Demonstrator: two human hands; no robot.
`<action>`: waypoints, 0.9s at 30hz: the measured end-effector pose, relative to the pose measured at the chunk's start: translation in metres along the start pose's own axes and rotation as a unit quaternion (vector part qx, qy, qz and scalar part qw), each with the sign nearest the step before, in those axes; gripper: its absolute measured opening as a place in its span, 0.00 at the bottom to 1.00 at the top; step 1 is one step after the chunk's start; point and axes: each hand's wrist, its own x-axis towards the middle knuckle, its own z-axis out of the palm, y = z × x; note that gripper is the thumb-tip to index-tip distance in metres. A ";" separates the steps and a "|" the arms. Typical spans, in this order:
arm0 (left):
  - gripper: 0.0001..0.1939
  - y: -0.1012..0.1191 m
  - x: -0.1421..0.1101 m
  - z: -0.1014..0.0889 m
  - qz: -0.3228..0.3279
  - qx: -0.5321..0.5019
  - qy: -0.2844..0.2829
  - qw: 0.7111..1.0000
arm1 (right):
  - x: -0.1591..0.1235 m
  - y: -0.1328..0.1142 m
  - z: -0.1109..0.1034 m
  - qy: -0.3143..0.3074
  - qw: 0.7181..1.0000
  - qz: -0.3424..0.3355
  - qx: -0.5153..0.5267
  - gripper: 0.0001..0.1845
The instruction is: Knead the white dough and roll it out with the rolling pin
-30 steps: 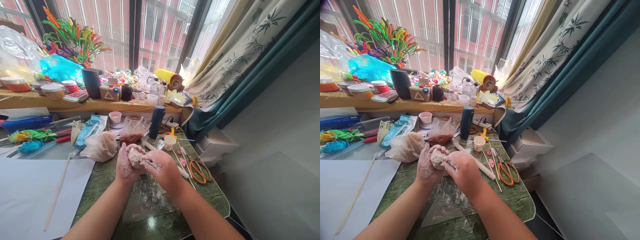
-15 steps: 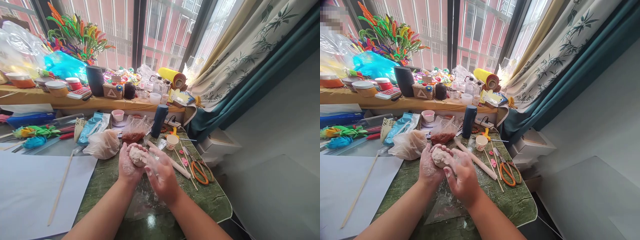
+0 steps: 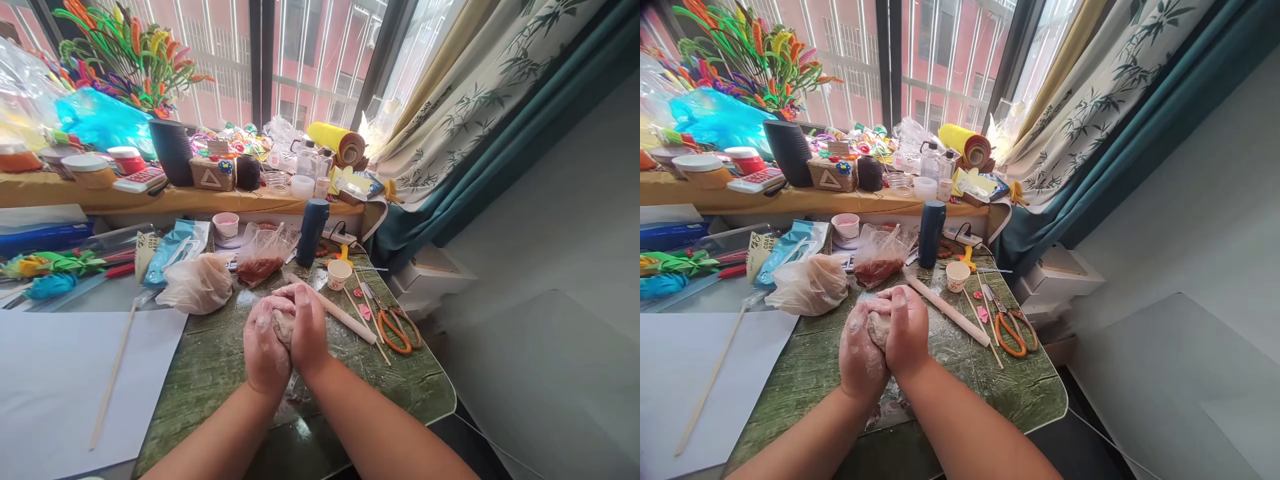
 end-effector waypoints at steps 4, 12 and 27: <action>0.16 0.002 0.001 0.001 0.055 0.028 -0.046 0.997 | -0.004 -0.002 -0.003 0.017 1.000 0.004 -0.021 0.23; 0.20 -0.001 0.007 -0.004 -0.010 -0.002 -0.092 0.996 | 0.007 0.024 -0.058 0.039 0.999 0.002 -0.014 0.22; 0.17 -0.008 0.074 -0.035 -0.005 -0.031 0.093 0.995 | -0.044 0.054 -0.124 -0.188 0.891 -0.045 -0.412 0.28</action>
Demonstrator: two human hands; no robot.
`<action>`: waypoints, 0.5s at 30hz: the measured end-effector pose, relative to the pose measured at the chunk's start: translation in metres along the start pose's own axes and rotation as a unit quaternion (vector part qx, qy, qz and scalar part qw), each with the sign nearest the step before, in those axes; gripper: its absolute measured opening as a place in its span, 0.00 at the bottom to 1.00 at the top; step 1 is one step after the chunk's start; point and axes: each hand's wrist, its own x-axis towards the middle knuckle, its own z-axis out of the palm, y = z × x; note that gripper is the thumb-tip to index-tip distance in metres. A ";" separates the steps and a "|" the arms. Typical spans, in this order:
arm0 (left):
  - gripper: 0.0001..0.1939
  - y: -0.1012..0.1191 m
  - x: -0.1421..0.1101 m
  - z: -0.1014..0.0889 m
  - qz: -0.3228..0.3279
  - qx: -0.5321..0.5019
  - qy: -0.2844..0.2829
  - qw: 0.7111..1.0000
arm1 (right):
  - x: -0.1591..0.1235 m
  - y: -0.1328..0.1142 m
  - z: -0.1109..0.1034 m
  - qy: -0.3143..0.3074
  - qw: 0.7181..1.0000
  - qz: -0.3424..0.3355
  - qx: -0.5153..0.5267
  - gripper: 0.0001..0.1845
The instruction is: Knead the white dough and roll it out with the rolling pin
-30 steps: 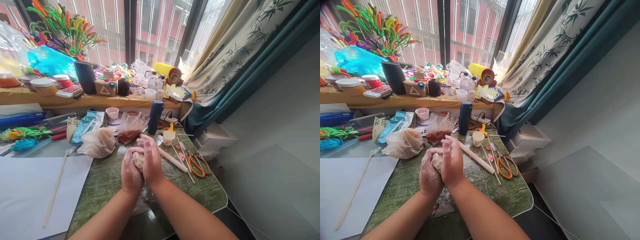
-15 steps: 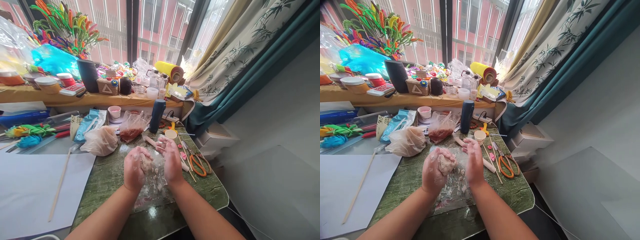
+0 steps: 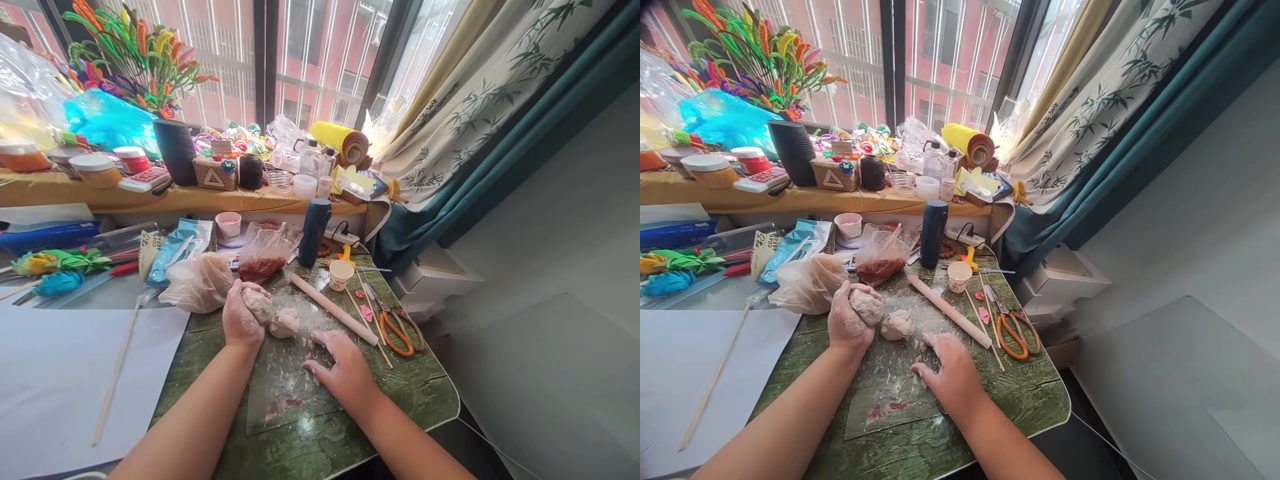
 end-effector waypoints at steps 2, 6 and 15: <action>0.16 -0.003 0.002 -0.002 -0.011 -0.001 0.006 1.000 | -0.001 0.001 0.004 0.005 1.000 -0.004 0.005 0.23; 0.16 -0.005 0.005 -0.003 -0.030 -0.004 0.007 1.000 | 0.001 0.004 0.003 -0.020 0.999 -0.016 0.020 0.16; 0.16 -0.006 0.005 -0.001 -0.023 -0.003 0.007 1.000 | -0.004 0.001 0.006 -0.036 0.997 -0.070 -0.012 0.08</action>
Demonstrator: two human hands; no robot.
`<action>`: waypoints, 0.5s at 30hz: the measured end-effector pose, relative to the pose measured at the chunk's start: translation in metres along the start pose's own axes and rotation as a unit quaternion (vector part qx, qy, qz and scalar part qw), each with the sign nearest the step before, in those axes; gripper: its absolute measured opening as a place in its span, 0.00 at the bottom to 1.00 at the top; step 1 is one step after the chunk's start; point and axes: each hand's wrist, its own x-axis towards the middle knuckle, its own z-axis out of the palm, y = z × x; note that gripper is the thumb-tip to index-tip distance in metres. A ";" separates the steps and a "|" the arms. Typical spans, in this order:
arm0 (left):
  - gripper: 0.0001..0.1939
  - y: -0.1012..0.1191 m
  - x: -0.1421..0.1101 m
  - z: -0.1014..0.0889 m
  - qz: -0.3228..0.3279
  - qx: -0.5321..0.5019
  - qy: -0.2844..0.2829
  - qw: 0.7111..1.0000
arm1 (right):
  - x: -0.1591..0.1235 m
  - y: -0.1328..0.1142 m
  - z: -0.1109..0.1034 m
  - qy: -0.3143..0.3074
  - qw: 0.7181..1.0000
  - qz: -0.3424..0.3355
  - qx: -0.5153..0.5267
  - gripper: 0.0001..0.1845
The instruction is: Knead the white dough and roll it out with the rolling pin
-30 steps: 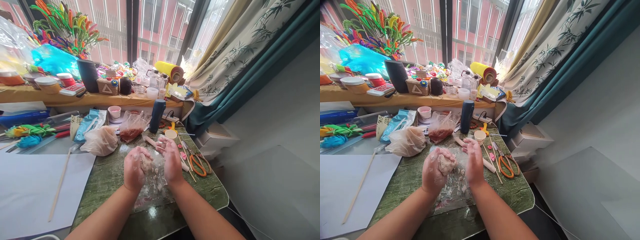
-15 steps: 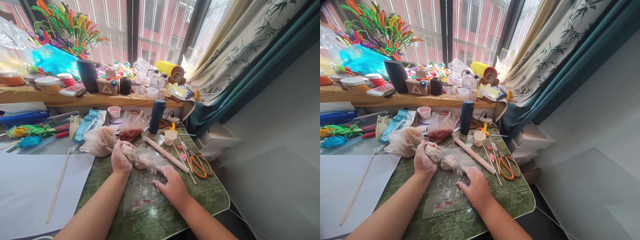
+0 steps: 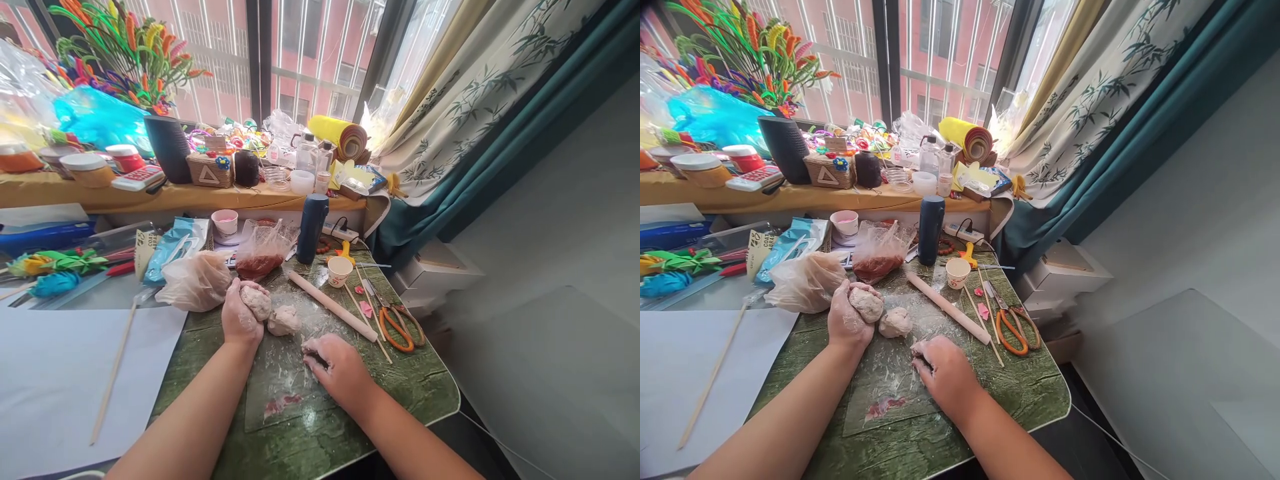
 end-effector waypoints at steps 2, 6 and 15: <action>0.16 0.000 0.001 -0.001 0.004 0.000 0.000 1.000 | 0.000 -0.002 0.001 -0.002 1.000 -0.003 -0.008 0.08; 0.16 0.001 0.002 -0.002 0.002 -0.005 0.001 1.000 | 0.006 -0.005 0.001 -0.004 0.999 0.016 -0.042 0.07; 0.17 0.001 0.004 -0.003 -0.019 -0.004 -0.017 1.000 | 0.013 0.004 0.007 0.061 0.998 0.013 -0.021 0.12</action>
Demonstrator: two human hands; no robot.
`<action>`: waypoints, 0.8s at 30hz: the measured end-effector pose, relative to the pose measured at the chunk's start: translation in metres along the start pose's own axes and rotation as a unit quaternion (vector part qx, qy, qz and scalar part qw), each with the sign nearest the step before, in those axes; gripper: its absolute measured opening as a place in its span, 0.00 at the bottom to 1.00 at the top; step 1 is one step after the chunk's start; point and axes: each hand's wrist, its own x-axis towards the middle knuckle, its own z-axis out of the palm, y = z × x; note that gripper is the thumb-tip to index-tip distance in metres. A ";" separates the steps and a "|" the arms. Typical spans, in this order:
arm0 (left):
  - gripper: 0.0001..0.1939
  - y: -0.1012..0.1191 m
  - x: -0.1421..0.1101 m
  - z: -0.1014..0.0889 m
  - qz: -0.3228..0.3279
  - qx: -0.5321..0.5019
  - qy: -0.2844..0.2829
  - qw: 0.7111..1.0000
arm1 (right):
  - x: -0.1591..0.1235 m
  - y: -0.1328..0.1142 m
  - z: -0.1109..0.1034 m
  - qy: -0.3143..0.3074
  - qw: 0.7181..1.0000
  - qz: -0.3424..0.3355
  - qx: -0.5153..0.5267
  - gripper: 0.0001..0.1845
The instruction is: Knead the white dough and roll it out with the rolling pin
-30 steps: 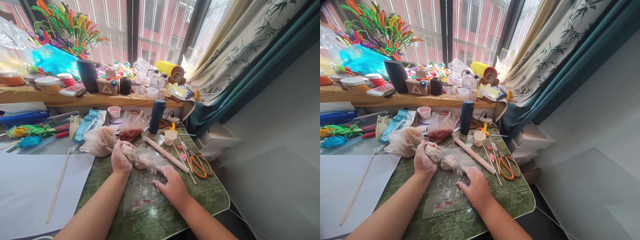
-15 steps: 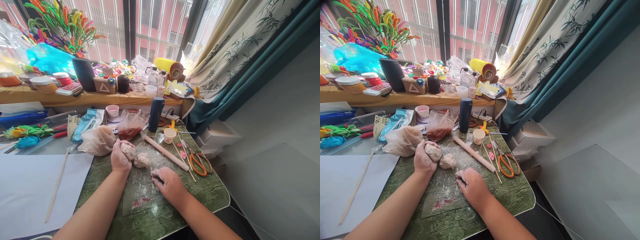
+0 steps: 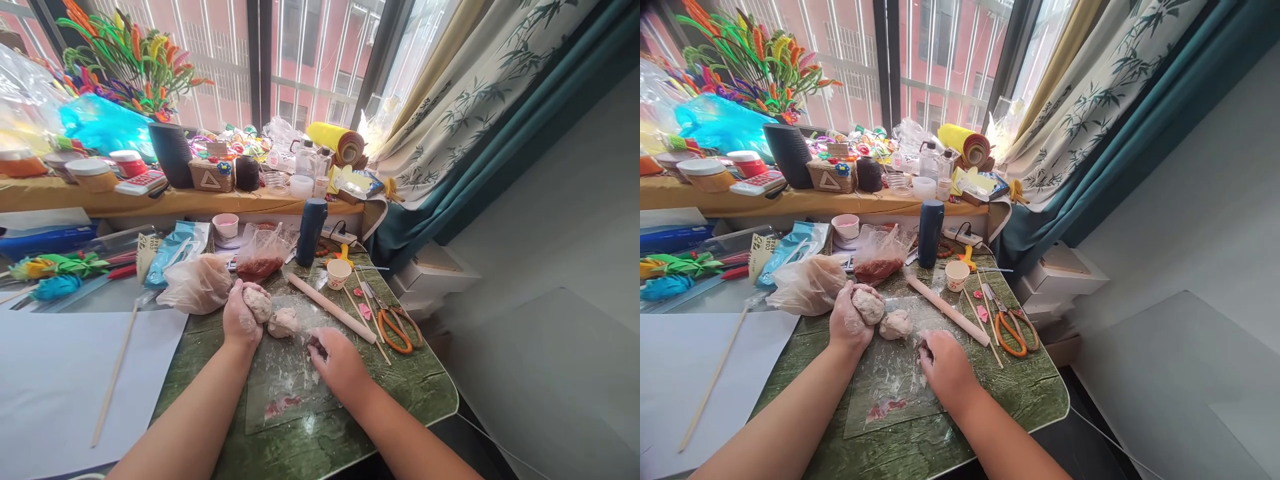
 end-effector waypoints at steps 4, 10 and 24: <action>0.17 0.000 0.003 -0.001 -0.006 -0.006 -0.003 1.000 | -0.003 0.008 -0.008 0.068 0.995 0.062 0.033 0.12; 0.19 -0.001 0.003 0.000 -0.008 0.010 -0.003 1.000 | 0.002 0.016 -0.033 -0.050 0.997 -0.030 -0.056 0.24; 0.20 -0.003 0.005 -0.002 -0.006 0.015 -0.016 1.000 | 0.047 -0.005 -0.032 -0.266 0.915 -0.010 -0.304 0.17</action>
